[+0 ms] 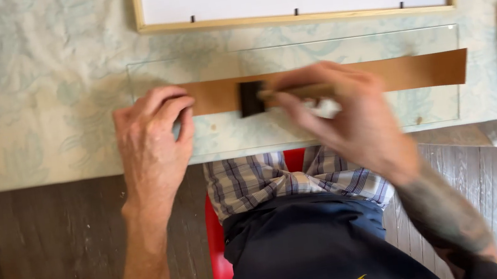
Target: Modifying a picture frame by applying a decorative strip using glue and a utility knife
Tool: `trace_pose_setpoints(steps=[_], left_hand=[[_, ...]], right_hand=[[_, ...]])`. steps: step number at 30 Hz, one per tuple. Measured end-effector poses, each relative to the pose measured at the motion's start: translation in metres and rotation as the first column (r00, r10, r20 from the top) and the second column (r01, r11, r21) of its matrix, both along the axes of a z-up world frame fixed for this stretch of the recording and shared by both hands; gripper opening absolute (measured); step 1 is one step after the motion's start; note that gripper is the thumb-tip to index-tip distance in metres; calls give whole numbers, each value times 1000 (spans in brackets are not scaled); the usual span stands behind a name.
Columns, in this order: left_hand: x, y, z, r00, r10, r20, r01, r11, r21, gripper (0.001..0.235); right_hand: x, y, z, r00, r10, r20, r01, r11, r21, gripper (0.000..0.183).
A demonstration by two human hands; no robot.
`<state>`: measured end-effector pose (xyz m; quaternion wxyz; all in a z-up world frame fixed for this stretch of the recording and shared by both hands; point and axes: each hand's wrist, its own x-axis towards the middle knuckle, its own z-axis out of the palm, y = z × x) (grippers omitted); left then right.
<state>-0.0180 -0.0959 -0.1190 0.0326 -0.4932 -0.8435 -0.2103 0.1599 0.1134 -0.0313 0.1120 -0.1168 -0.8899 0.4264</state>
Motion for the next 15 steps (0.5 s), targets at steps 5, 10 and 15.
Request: trace_pose_setpoints(steps=[5,10,15], left_hand=[[5,5,14,999,14,48,-16,999,48,7],[-1,0,-4,999,-14,37,12,999,44,19],[0,-3,11,998,-44,42,43,999,31,16]], right_hand=[[-38,-16,-16,989,128,-71,-117,982,148,19],[7,17,-23,997,36,62,-42,994,103,14],[78,61,-12,970,-208,124,181,963,197,15]])
